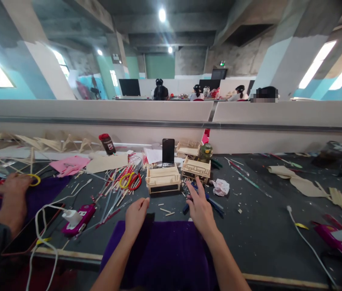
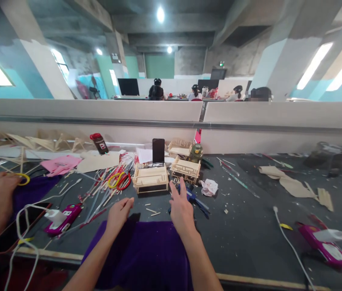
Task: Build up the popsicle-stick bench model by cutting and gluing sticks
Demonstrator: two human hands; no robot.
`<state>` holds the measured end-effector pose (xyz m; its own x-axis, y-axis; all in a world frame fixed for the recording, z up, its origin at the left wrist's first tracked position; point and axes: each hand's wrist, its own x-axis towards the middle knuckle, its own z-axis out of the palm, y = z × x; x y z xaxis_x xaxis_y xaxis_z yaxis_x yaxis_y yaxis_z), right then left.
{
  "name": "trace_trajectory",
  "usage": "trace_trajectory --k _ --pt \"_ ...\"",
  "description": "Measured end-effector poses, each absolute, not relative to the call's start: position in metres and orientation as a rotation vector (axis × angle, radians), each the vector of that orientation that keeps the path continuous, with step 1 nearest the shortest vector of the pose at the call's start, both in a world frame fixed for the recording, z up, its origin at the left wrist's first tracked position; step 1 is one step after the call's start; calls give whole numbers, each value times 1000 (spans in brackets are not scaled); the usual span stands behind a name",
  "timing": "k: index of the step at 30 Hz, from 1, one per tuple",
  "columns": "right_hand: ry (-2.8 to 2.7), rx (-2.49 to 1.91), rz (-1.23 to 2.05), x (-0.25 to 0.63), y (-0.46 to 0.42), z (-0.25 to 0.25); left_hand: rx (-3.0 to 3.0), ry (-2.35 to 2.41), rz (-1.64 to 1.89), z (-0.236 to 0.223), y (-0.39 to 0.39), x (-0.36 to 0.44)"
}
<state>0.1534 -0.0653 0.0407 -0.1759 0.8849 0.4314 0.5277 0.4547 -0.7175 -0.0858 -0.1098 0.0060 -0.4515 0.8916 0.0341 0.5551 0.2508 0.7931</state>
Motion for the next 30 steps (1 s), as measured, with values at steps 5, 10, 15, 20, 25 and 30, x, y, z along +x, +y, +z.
trace_trajectory --k 5,10,15,20,25,30 --pt "-1811 -1268 601 139 -69 39 1445 2220 926 -1 -108 -99" --pt "-1932 -1166 538 129 -69 33 1689 2402 882 -10 -110 -103" --pt "-2085 -1269 437 111 -63 23 1705 2431 787 -8 -109 -95" --pt "-2513 -1313 299 75 -54 9 1820 2249 1044 -19 -103 -87" --pt "-2627 -1320 312 48 -43 -8 1801 2219 972 -30 -102 -83" --pt "-2542 -1331 438 47 -36 -19 1801 2193 1002 -31 -101 -83"
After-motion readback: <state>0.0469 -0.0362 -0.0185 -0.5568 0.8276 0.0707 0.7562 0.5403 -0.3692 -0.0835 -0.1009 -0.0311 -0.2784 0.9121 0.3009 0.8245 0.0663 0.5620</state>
